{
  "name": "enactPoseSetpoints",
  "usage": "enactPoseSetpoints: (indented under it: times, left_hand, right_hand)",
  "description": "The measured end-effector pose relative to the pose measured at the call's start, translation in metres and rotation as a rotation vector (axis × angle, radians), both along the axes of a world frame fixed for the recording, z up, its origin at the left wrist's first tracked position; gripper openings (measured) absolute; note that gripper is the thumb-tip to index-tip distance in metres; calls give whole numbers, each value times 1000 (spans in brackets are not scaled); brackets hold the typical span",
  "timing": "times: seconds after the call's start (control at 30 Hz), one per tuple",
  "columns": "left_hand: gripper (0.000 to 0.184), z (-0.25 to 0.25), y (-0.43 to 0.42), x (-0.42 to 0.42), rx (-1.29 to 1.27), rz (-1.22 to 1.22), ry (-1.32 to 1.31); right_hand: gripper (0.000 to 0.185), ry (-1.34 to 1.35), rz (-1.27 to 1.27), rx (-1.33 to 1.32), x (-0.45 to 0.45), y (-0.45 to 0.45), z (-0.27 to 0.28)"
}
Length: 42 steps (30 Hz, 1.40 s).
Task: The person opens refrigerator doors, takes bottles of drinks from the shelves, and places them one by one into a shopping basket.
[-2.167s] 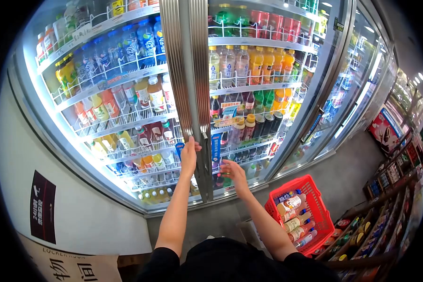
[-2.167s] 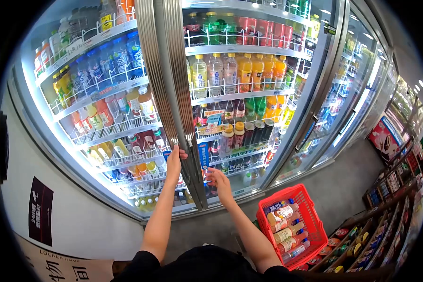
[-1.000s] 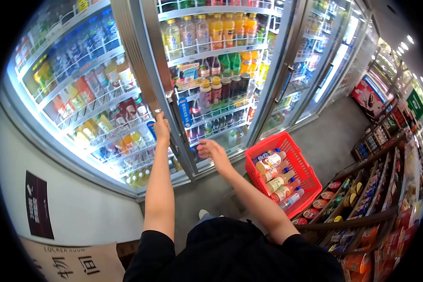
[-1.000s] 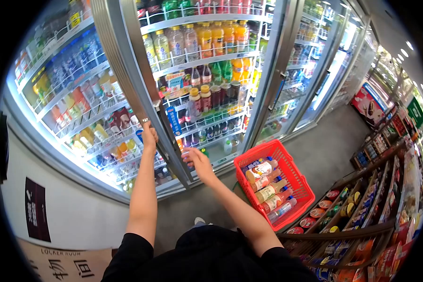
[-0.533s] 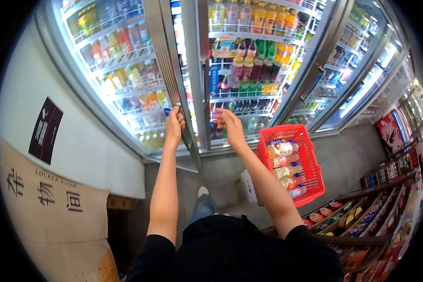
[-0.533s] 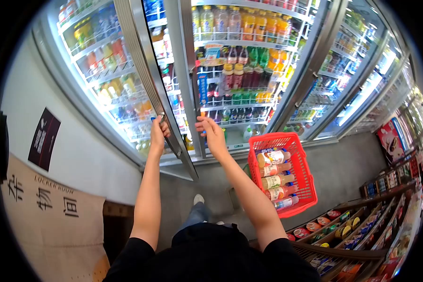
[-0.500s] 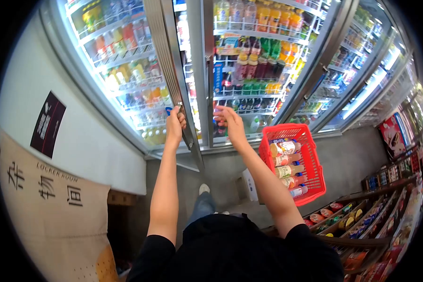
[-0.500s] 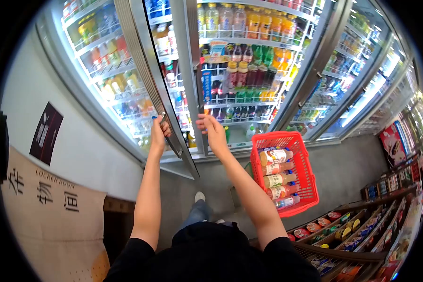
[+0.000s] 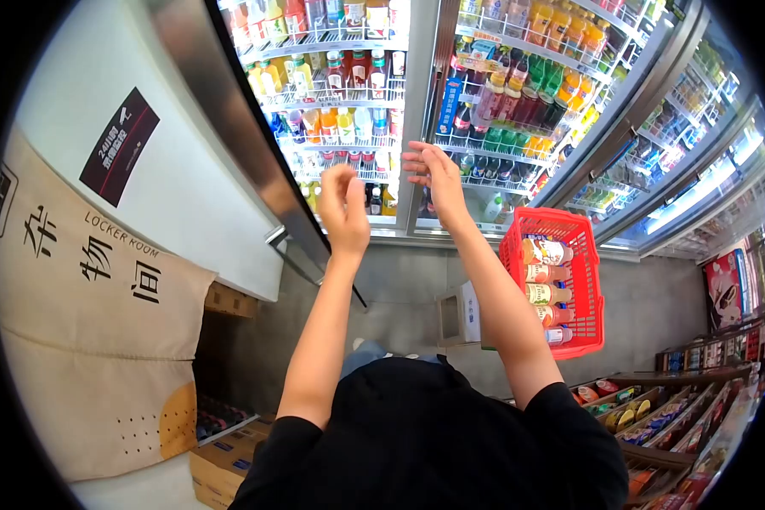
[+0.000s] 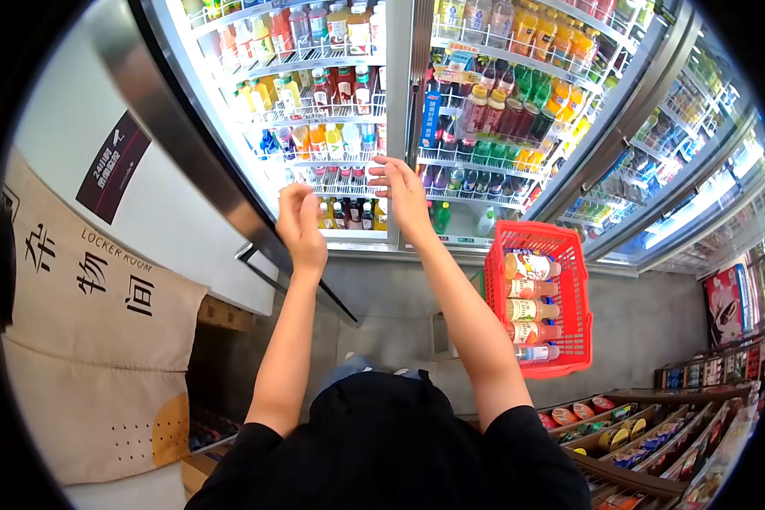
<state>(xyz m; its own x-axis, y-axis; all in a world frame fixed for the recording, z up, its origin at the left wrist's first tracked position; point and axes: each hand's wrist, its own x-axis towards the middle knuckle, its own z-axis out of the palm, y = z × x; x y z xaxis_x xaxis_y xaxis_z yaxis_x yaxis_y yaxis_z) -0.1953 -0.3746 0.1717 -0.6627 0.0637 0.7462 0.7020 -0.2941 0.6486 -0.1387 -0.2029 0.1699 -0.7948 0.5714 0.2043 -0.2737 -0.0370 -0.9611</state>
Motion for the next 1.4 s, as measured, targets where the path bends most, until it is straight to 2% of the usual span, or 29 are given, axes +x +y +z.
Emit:
enactPoseSetpoints:
  times: [0.1,0.17,0.33,0.43,0.5,0.63,0.9,1.0,1.4]
  left_hand:
    - [16,11,31,-29,-148,-329,-348]
    - [29,0,49,-63,-223,-468,-443]
    - [45,-4,48,-129,-400,-583,-498]
    - [47,-10,37,-140,-379,-505,-511]
    - [47,-11,26,-140,-321,-628,-624]
    - [44,-1,2,-138,-322,-595,-595]
    - [33,0,-90,-163,-336,-329,-555]
    - [33,3,-127,-187,-314,-250,-625]
    - [33,9,-63,-232,-443,-464,-498]
  right_hand:
    - [40,4,-22,-12,0,1,2]
    - [38,-3,-61,-16,0,3,0]
    - [37,-7,-75,-13,-17,7,0]
    - [37,7,-43,-23,-38,5,6]
    - [38,7,-28,-2,-53,0,8]
    - [38,11,6,15,-79,-14,10]
    - [36,31,-21,17,-114,-31,9]
    - [37,39,-18,37,-120,-34,14]
    - [33,-4,-124,24,-141,-40,-5]
